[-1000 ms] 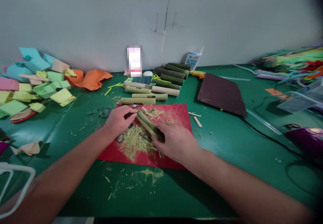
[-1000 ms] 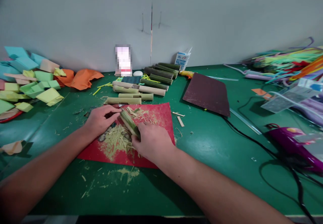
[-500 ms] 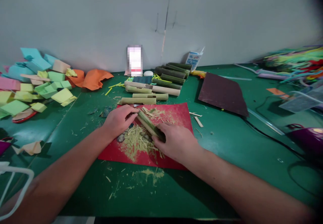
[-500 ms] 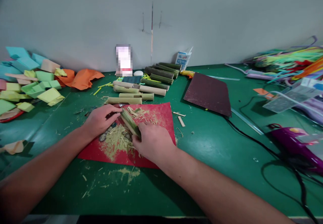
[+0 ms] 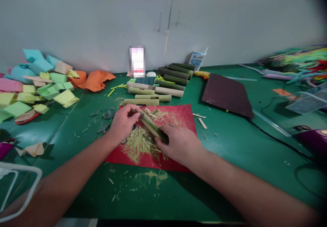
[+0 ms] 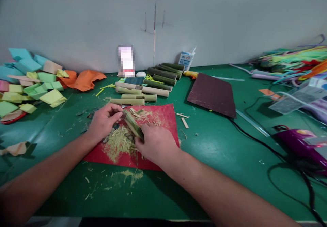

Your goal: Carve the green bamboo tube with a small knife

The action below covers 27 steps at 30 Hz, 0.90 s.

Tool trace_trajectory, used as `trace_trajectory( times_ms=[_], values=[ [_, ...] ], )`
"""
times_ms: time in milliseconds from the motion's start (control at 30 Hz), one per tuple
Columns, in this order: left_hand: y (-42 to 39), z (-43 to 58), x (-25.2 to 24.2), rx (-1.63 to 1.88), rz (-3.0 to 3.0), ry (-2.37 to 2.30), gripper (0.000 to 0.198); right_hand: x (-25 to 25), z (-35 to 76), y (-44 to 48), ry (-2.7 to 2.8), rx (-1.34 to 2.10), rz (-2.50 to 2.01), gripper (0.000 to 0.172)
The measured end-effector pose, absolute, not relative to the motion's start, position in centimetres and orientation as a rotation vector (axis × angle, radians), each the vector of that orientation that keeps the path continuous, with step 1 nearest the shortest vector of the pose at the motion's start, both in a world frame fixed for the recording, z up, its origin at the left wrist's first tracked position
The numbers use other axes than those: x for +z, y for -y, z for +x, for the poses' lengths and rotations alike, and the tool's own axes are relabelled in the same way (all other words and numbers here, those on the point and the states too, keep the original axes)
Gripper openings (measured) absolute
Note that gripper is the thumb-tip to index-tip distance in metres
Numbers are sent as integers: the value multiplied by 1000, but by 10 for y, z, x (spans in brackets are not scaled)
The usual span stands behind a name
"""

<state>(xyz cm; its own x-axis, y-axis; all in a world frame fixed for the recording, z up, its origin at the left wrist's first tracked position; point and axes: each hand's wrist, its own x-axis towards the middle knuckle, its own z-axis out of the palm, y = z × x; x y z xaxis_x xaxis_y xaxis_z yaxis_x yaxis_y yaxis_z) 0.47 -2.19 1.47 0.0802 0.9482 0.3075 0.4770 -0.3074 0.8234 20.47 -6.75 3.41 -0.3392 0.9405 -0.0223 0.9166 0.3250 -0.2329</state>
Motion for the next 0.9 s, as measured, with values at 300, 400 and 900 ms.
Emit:
trace_trajectory(
  times_ms=[300,400,900],
  values=[
    [20,-2,16,1076,2118,-1432,22,37,205,68,2458,319,-1742,21],
    [16,-7,14,1068,2466,-1357,15,36,205,68,2452,311,-1737,20],
    [7,-19,12,884,2698,-1262,18,34,206,68,2456,308,-1711,21]
  ],
)
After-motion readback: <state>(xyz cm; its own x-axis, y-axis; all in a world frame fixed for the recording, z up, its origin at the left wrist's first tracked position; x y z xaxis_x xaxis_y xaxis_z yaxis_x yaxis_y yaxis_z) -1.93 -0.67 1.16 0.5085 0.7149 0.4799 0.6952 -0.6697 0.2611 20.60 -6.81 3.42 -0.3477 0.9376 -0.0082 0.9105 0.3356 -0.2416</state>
